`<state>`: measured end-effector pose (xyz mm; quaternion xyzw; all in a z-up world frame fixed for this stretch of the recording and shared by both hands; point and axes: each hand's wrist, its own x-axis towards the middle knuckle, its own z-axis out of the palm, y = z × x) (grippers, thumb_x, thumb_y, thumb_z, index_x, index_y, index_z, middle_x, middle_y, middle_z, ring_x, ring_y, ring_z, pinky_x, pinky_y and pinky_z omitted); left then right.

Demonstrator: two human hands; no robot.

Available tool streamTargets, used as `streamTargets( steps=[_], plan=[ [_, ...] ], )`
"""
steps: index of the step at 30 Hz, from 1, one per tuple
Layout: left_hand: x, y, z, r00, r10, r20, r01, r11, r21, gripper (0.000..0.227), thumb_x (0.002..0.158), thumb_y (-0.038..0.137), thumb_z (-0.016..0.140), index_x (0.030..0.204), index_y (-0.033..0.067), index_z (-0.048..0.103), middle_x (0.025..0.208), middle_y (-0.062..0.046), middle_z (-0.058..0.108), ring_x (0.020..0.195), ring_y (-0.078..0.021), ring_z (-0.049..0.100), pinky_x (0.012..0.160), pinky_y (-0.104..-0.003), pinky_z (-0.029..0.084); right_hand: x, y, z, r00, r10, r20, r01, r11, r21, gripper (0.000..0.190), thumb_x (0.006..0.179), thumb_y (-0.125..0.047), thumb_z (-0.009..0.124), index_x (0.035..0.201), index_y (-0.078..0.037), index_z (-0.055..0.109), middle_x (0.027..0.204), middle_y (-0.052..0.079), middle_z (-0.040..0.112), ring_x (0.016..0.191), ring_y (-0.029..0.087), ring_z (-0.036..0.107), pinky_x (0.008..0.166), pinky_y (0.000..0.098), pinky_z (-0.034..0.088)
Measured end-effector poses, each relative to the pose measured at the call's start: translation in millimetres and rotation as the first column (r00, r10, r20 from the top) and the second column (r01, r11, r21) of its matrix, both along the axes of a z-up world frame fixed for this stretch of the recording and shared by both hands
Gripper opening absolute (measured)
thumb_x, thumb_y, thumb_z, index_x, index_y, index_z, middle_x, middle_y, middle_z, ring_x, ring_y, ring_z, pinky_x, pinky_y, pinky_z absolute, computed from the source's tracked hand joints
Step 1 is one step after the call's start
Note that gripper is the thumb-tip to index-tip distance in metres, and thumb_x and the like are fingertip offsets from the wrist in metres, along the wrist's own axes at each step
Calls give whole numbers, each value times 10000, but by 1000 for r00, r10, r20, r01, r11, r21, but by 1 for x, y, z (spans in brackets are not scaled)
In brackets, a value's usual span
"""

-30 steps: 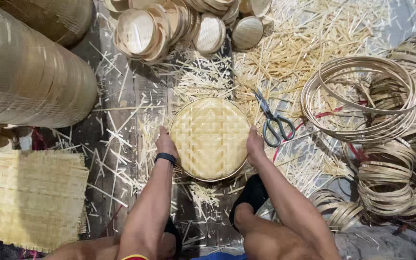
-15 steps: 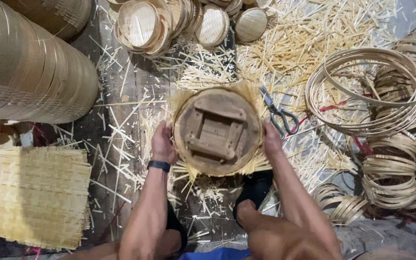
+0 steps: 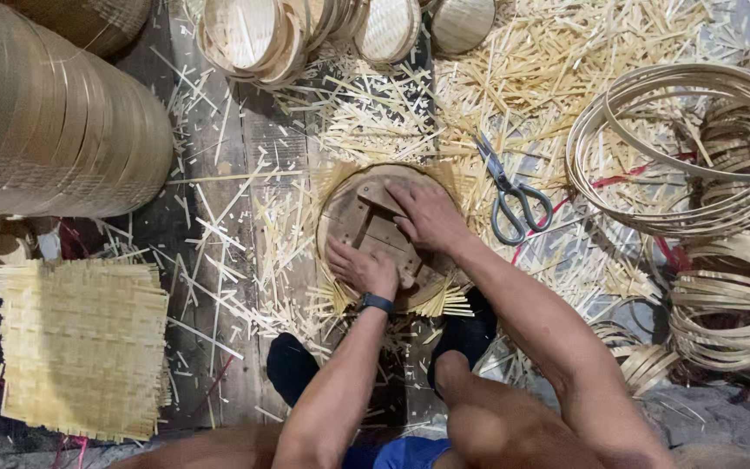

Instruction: The person places a circular bamboo frame over a woven bamboo sheet and trims the excess material with shears.

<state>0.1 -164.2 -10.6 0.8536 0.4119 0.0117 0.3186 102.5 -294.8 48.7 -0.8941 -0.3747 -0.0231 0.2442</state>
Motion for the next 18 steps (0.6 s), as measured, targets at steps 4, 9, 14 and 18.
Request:
streamTargets(
  steps=[4, 9, 14, 18],
  plan=[
    [1, 27, 20, 980, -74, 187, 73, 997, 14, 1016, 689, 6, 699, 1589, 27, 227, 1600, -239, 315, 1512, -407, 252, 1257, -558, 118, -7, -1, 20, 949, -142, -282, 88, 977, -193, 723, 955, -319, 676, 1605, -199, 382, 1163, 211, 610, 1108, 397, 581, 986, 529, 421],
    [-18, 34, 35, 903, -265, 337, 248, 964, 92, 946, 721, 24, 643, 1591, 10, 271, 1509, -257, 407, 1408, -463, 359, 1212, -551, 254, -60, -12, 13, 947, -268, -176, 269, 963, -19, 731, 924, -266, 720, 1581, -195, 407, 1187, 216, 612, 1147, 416, 576, 1000, 544, 416],
    [-23, 35, -15, 876, -366, 315, 338, 931, 141, 925, 723, 60, 660, 1573, 34, 296, 1489, -255, 429, 1393, -465, 379, 1213, -549, 266, -76, -16, -51, 920, -296, -257, 313, 949, 27, 767, 846, -199, 756, 1541, -126, 441, 1131, 202, 619, 1198, 466, 536, 1018, 573, 400],
    [-11, 30, -31, 872, -407, 273, 356, 908, 220, 984, 768, 80, 631, 1662, 81, 220, 1677, -274, 264, 1572, -434, 220, 1317, -545, 142, -52, -85, -70, 634, -596, -494, 730, 671, 128, 300, 1041, -227, 628, 1318, -114, 622, 1222, 167, 634, 1122, 323, 610, 983, 459, 531]
  ],
)
